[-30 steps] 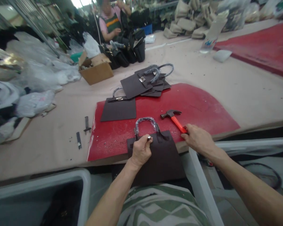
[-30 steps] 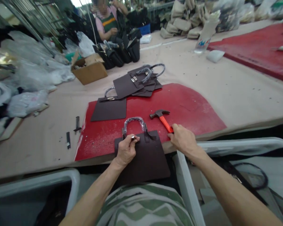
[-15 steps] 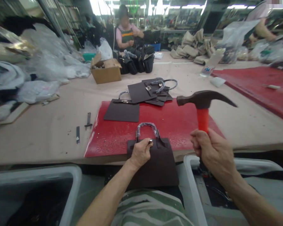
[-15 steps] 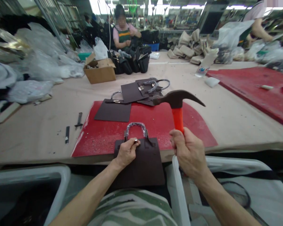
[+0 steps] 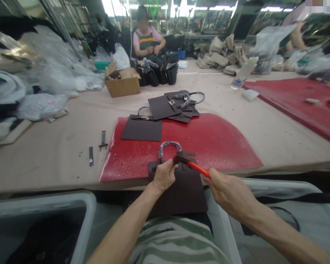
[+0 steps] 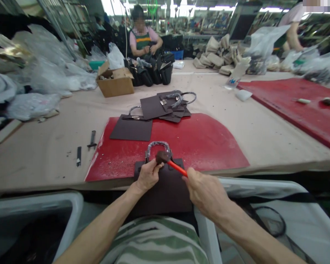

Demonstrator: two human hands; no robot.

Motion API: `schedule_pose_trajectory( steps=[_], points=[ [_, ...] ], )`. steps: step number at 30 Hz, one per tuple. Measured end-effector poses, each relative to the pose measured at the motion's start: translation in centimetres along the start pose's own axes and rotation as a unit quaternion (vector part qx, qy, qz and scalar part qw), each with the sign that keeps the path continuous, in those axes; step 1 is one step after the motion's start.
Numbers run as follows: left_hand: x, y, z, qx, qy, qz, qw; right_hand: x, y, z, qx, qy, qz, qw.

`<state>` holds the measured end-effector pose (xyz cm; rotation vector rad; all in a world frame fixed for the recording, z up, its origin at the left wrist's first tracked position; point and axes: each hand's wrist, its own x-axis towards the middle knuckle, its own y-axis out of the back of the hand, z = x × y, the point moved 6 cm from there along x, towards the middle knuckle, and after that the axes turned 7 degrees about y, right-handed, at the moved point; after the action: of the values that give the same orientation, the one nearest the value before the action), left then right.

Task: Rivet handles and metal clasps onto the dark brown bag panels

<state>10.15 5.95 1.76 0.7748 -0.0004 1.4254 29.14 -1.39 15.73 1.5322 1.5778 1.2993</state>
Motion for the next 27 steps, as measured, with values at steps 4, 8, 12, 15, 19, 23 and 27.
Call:
schedule_pose_trajectory(
  steps=[4,8,12,15,19,23,27],
  points=[
    [0.0,0.0,0.1,-0.003,0.004,-0.001,1.0,0.0,-2.1,3.2,-0.006,-0.038,-0.068,0.997],
    [0.0,0.1,0.3,-0.023,0.001,0.0,1.0,1.5,-4.2,7.5,0.028,-0.103,-0.064,0.992],
    [0.1,0.2,0.4,-0.032,0.001,-0.002,0.999,3.4,-6.6,10.2,-0.016,-0.123,-0.041,0.991],
    [0.1,0.4,0.4,-0.031,0.003,-0.002,1.0,4.0,-7.5,9.1,-0.049,-0.089,0.007,0.995],
    [-0.1,0.4,0.3,-0.027,0.016,-0.006,0.999,4.0,-9.7,3.8,-0.032,0.081,0.04,0.995],
    [-0.1,0.0,0.3,-0.067,0.069,-0.015,0.995,3.5,-13.2,1.0,-0.015,0.11,0.006,0.994],
    [0.8,3.3,-1.9,-0.277,0.21,0.139,0.927,3.5,-14.5,1.1,-0.014,0.08,-0.001,0.997]
  ],
)
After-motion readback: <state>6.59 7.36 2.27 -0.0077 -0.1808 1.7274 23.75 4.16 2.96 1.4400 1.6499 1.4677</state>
